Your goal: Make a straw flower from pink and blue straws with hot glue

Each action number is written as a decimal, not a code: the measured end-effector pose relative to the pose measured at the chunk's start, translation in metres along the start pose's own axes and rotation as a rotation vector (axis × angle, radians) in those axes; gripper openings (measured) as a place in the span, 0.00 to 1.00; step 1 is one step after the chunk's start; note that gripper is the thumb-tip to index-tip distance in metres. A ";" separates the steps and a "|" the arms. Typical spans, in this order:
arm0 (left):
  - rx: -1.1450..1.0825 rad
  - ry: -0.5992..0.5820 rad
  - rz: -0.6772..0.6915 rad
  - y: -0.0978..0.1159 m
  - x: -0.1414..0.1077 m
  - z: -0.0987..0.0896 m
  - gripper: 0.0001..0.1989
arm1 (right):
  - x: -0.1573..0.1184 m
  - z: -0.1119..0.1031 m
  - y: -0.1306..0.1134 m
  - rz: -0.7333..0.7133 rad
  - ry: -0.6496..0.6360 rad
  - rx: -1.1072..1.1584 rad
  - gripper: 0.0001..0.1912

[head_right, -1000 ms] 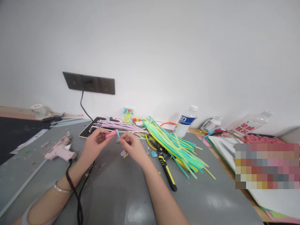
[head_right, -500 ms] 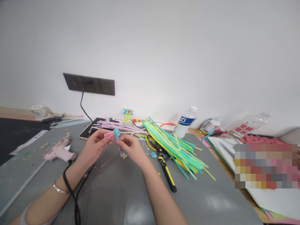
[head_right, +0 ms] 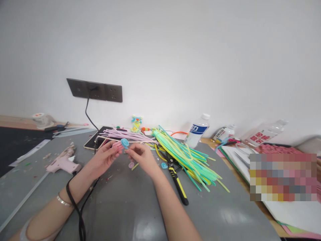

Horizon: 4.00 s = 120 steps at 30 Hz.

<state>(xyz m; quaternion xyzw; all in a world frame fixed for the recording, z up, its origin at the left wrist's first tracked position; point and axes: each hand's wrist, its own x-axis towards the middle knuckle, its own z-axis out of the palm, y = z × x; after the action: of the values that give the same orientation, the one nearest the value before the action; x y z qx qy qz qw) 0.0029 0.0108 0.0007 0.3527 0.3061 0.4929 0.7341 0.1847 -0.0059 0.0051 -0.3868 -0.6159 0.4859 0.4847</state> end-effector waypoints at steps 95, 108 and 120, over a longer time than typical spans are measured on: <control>-0.009 -0.091 -0.083 0.001 -0.009 0.005 0.17 | -0.001 -0.002 0.002 0.047 0.010 0.387 0.14; -0.027 -0.198 -0.128 0.002 -0.014 0.008 0.15 | 0.000 0.001 0.005 0.069 -0.027 0.372 0.16; 0.022 -0.295 -0.272 0.000 -0.016 -0.001 0.14 | -0.006 0.003 0.000 0.064 -0.172 0.353 0.15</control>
<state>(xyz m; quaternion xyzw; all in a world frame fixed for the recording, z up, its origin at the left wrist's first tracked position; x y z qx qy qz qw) -0.0031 -0.0043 0.0018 0.3845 0.2457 0.3289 0.8268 0.1832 -0.0124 0.0033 -0.2720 -0.5478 0.6328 0.4749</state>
